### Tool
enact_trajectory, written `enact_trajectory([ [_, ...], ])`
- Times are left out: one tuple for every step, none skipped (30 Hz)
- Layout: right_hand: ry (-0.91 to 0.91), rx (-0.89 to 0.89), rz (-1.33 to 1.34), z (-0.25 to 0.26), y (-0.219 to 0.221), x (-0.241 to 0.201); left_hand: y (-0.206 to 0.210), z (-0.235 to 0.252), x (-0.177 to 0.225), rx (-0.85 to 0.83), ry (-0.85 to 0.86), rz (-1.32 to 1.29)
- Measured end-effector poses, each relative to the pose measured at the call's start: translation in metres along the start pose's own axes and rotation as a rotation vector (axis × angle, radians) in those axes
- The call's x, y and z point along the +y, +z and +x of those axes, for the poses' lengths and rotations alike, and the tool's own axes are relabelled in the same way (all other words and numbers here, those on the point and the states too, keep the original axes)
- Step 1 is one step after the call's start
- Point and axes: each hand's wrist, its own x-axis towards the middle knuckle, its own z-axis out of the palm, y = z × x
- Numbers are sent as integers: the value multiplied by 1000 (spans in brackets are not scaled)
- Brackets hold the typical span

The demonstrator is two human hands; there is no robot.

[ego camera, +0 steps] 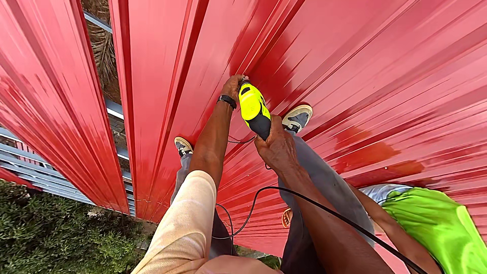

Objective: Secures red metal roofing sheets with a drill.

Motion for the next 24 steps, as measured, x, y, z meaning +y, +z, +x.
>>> enact_trajectory([
  [-2,2,-17,1,2,-1,0,0,0,-1,-2,10],
  [1,-4,-37,3,5,-2,0,-1,0,-12,-3,11],
  [3,-13,-52,4,6,-3,0,0,-1,-27,0,12],
  [6,-26,-64,6,7,-5,-1,2,0,-46,6,23],
  [9,-35,-73,7,8,-6,-3,4,0,-60,10,27],
  [7,-36,-79,9,10,-7,-4,7,1,-76,11,12],
  [1,-31,-85,10,11,-7,-5,9,0,-98,11,-6],
  [1,-30,-89,10,12,-7,-6,11,0,-115,14,-19],
  [3,-32,-92,11,13,-7,-8,13,-1,-130,23,-32],
  [4,-33,-94,12,13,-7,-9,15,-2,-140,34,-39],
  [4,-37,-94,12,12,-7,-9,16,-2,-148,38,-48],
  [5,-43,-98,12,12,-7,-8,15,-2,-142,38,-54],
  [6,-47,-105,12,11,-7,-8,12,-3,-125,36,-43],
  [4,-50,-113,12,10,-6,-7,11,-3,-109,33,-30],
  [0,-54,-117,12,10,-6,-6,11,-2,-90,30,-18],
  [-6,-54,-123,12,10,-5,-6,9,-2,-73,23,-17],
  [-14,-50,-127,11,11,-3,-6,8,-3,-54,19,-9],
  [-19,-49,-131,11,11,-2,-6,8,-3,-46,17,5],
  [-26,-45,-133,12,11,-1,-6,8,-3,-48,19,11],
  [-30,-45,-136,12,11,-2,-6,7,-1,-50,24,15],
  [-34,-46,-145,13,10,-3,-7,8,-1,-54,28,17],
  [-41,-44,-165,13,10,-4,-8,8,-1,-62,28,21],
  [-53,-41,-201,14,8,-6,-8,8,-1,-64,23,20],
  [-75,-32,-250,15,7,-7,-7,8,-1,-66,8,-2],
])
